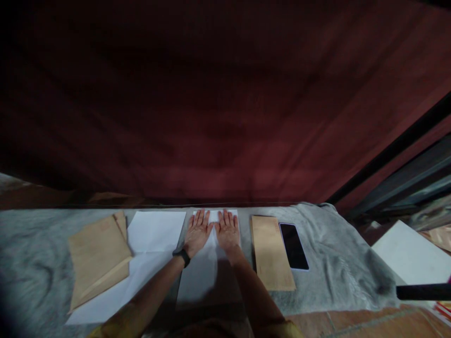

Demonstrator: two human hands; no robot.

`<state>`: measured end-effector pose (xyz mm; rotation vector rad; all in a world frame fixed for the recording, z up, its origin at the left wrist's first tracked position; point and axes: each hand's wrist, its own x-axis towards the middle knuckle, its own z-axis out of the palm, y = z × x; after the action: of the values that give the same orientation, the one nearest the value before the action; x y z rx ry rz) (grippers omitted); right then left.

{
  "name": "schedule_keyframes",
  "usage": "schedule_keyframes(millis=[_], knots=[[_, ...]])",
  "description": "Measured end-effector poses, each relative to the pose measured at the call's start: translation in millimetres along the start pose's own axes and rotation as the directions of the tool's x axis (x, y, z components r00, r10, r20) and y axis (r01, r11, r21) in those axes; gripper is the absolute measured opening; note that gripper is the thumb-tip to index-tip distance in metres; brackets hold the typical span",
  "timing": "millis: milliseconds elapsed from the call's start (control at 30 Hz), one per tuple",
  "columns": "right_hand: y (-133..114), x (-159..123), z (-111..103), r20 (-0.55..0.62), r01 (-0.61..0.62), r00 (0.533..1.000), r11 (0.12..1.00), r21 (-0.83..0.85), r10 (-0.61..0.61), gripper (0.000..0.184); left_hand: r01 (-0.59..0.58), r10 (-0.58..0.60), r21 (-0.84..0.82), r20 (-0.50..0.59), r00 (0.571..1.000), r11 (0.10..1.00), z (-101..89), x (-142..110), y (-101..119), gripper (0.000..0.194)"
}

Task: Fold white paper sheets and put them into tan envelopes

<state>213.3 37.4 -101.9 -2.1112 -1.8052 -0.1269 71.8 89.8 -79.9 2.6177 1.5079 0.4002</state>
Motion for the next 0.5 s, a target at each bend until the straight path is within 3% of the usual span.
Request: schedule_keyframes(millis=[200, 267, 433, 500], knots=[[-8.9, 8.2, 5.4, -0.112, -0.226, 0.967, 0.974, 0.017, 0.227, 0.054, 0.007, -0.007, 0.014, -0.029, 1.000, 1.000, -1.9, -0.8, -0.5, 0.056], [-14.7, 5.4, 4.2, -0.105, -0.208, 0.972, 0.978, 0.018, 0.209, 0.053, -0.002, 0.002, -0.007, -0.012, 1.000, 1.000, -3.4, -0.9, -0.1, 0.054], [-24.8, -11.6, -1.1, 0.021, -0.017, 1.000, 0.999, 0.027, 0.016, 0.051, -0.013, 0.014, -0.052, 0.002, 1.000, 0.999, -6.4, -0.6, -0.4, 0.053], [-21.8, -16.8, -2.9, -0.008, -0.016, 1.000, 1.000, 0.025, 0.016, 0.051, -0.011, 0.011, -0.050, 0.004, 1.000, 0.999, -6.7, -0.5, -0.6, 0.052]])
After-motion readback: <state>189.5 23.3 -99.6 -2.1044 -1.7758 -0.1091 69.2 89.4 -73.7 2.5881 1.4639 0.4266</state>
